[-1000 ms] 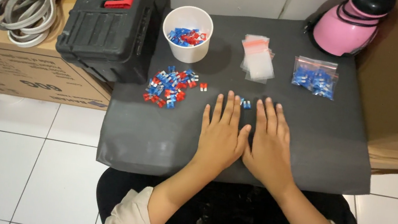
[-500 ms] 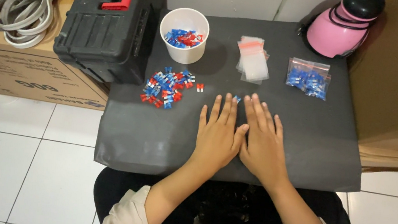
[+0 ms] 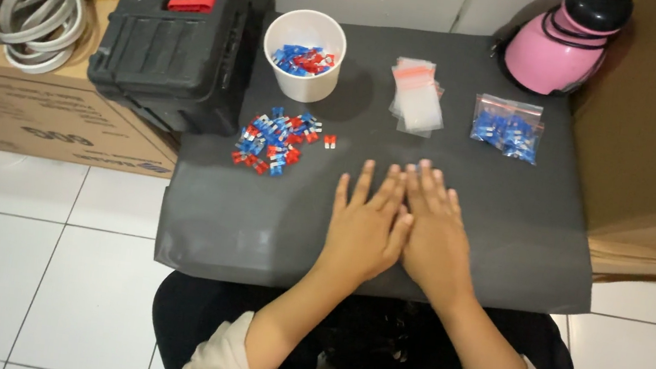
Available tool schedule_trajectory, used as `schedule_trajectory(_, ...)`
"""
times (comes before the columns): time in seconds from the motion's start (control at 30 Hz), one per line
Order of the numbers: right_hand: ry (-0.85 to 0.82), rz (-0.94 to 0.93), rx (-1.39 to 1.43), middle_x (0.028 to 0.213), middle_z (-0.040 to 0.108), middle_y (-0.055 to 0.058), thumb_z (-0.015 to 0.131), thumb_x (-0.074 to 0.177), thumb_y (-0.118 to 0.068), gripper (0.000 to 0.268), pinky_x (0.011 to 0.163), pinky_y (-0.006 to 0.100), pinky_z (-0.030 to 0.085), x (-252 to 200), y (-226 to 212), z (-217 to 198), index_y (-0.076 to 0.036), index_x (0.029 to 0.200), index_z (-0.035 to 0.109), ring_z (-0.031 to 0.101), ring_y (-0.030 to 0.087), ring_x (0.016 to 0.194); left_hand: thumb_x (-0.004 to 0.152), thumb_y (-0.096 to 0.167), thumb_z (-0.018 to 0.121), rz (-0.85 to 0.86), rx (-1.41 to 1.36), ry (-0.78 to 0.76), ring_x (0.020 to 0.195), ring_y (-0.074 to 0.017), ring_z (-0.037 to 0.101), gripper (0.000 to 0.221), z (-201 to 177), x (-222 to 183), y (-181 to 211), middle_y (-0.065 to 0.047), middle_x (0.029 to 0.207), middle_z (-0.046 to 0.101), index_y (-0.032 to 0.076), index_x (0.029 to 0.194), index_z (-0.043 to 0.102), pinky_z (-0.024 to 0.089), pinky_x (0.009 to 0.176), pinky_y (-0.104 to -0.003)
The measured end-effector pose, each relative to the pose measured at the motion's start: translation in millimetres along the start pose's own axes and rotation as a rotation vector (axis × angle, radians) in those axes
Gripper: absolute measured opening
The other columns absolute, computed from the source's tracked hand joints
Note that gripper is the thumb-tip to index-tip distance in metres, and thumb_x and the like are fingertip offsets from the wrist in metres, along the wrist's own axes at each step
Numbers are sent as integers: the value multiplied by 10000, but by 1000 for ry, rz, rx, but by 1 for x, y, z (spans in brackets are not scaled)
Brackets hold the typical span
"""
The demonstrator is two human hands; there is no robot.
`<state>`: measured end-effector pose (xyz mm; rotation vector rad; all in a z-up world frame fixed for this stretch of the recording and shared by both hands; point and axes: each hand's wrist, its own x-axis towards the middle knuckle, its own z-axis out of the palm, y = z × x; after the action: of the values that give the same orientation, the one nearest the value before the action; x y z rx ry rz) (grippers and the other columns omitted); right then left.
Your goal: The person sorts red and blue automotive blade fuses into small plastic bags by hand on a dark grey work surface.
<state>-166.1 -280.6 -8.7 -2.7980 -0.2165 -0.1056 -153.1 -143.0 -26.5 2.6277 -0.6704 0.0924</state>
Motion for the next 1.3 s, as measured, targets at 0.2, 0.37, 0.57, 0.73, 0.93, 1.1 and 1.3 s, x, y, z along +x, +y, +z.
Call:
schedule_trajectory(0.2, 191, 71, -120, 1575, 422, 321, 522, 1008, -280, 628, 1141, 597, 346, -7, 44, 8, 14, 1558, 448, 413, 479, 1444, 1021, 506, 311, 88, 7, -2, 1549, -382, 268, 704, 17, 26, 20, -122, 1637, 385, 67, 1566, 387, 182, 1216, -646)
schedule_trajectory(0.37, 221, 132, -67, 1606, 378, 315, 513, 1011, -283, 646, 1157, 617, 304, -8, 39, -3, -4, 1587, 415, 384, 484, 1459, 1036, 541, 250, 111, -73, -29, 1550, -370, 285, 725, 25, 34, 21, -133, 1634, 386, 63, 1562, 391, 196, 1230, -630)
schedule_trajectory(0.57, 257, 88, -53, 1671, 221, 304, 614, 958, -194, 712, 1159, 709, 222, 2, 0, -9, 16, 1595, 376, 271, 530, 1493, 1024, 448, 417, 48, -145, 57, 1473, -406, 405, 623, -17, -9, -14, -213, 1532, 497, 22, 1469, 512, 275, 1185, -617)
schedule_trajectory(0.73, 83, -107, 41, 1628, 364, 239, 562, 990, -206, 591, 1168, 628, 274, 20, -47, 15, -51, 1547, 442, 373, 429, 1475, 985, 205, 607, -30, -138, 343, 1383, -446, 488, 425, -40, -57, -57, -259, 1445, 567, -11, 1351, 624, 377, 1104, -568)
schedule_trajectory(0.93, -100, -210, 63, 1640, 341, 230, 455, 1024, -230, 611, 1178, 682, 174, 51, -78, 23, -39, 1596, 355, 288, 426, 1517, 990, 246, 644, -346, 11, 516, 1407, -405, 437, 436, -56, -81, -73, -157, 1472, 561, 69, 1387, 617, 306, 1086, -599)
schedule_trajectory(1.1, -57, -321, 96, 1667, 305, 201, 484, 993, -113, 659, 1158, 676, 241, 59, -90, 34, -83, 1629, 316, 281, 462, 1509, 1022, 334, 594, -362, 101, 468, 1382, -352, 453, 455, -58, -83, -68, -106, 1437, 609, 61, 1386, 615, 275, 1001, -597)
schedule_trajectory(1.3, -80, -434, -16, 1727, 161, 82, 491, 985, -177, 597, 1172, 640, 280, 60, -100, 36, -308, 1566, 454, 140, 470, 1547, 1052, 444, 467, -395, 174, 391, 1309, -353, 462, 555, -53, -82, -67, -92, 1507, 531, 68, 1454, 540, 341, 880, -553)
